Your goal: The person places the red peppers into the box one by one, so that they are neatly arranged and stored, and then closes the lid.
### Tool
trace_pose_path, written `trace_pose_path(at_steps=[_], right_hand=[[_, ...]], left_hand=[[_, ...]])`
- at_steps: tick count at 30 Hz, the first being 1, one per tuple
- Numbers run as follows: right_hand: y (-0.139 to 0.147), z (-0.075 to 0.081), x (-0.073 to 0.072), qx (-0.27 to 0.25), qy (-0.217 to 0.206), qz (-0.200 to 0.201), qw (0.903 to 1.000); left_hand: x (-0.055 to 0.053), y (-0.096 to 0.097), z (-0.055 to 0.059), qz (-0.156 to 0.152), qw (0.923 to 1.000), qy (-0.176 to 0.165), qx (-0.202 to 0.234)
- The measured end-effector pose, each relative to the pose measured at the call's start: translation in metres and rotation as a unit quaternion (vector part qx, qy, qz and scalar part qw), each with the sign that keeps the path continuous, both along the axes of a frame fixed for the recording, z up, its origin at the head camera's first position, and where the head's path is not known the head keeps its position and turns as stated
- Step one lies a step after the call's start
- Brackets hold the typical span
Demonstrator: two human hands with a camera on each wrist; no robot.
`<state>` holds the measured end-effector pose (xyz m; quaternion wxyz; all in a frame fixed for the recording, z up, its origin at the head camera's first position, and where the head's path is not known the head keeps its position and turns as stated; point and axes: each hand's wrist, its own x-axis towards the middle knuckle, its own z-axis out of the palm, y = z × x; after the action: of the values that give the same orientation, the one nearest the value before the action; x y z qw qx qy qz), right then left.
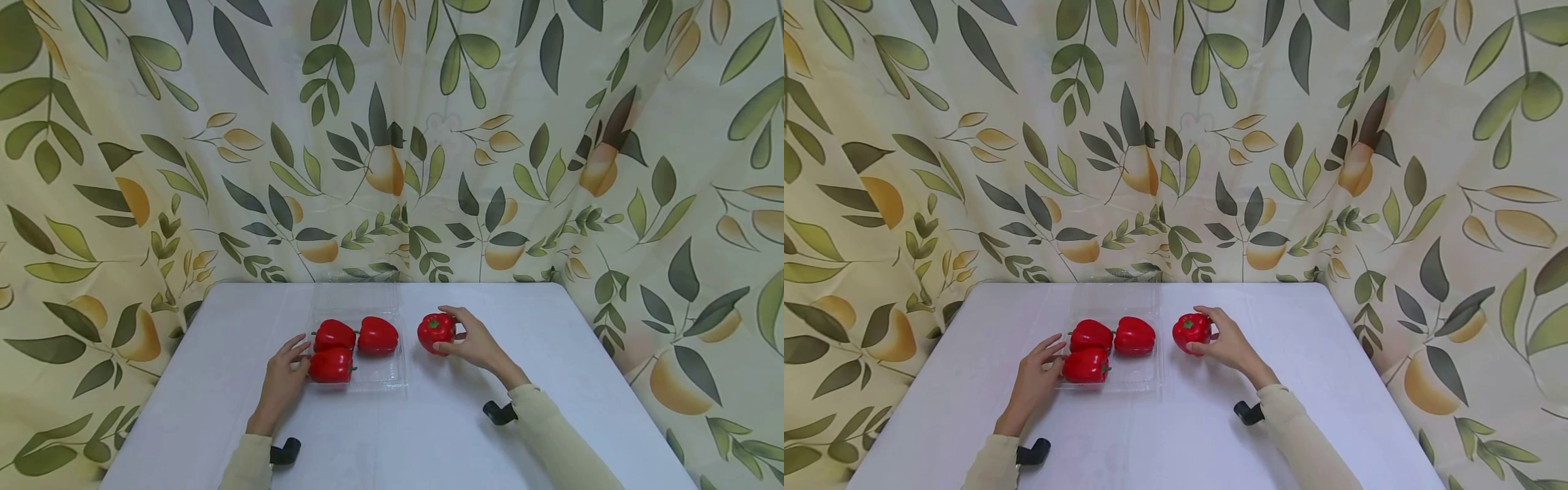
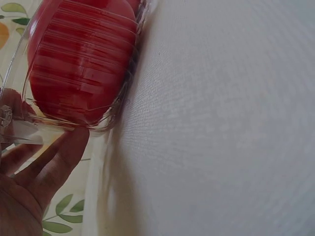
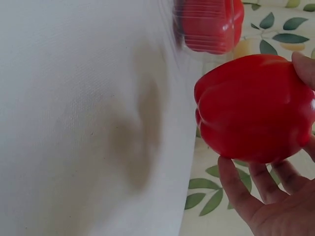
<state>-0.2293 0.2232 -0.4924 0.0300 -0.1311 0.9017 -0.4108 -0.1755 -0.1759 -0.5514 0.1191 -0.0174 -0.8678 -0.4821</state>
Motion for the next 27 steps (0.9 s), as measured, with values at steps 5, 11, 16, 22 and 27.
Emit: trace_pose_path(at_steps=[5,11,16,22,27], right_hand=[[0.002,0.000,0.003,-0.013,-0.012,0.004,0.9998],[0.004,-0.001,0.006,-0.004,-0.011,0.004,0.9999],[0.004,0.001,0.007,-0.005,-0.009,-0.003,0.9999],[0.001,0.004,0.010,-0.024,-0.013,-0.013,0.9995],[-0.002,0.007,0.013,-0.035,-0.019,-0.014,0.9991]], left_hand=[[0.000,0.000,-0.001,-0.001,1.0000,0.002,-0.001],[0.000,-0.001,-0.002,0.002,1.0000,0.001,-0.006],[-0.001,-0.001,-0.002,0.003,1.0000,0.002,-0.005],[-0.001,0.000,-0.002,0.004,1.0000,0.001,-0.005],[-0.001,0.000,-0.002,0.002,1.0000,0.001,-0.006]])
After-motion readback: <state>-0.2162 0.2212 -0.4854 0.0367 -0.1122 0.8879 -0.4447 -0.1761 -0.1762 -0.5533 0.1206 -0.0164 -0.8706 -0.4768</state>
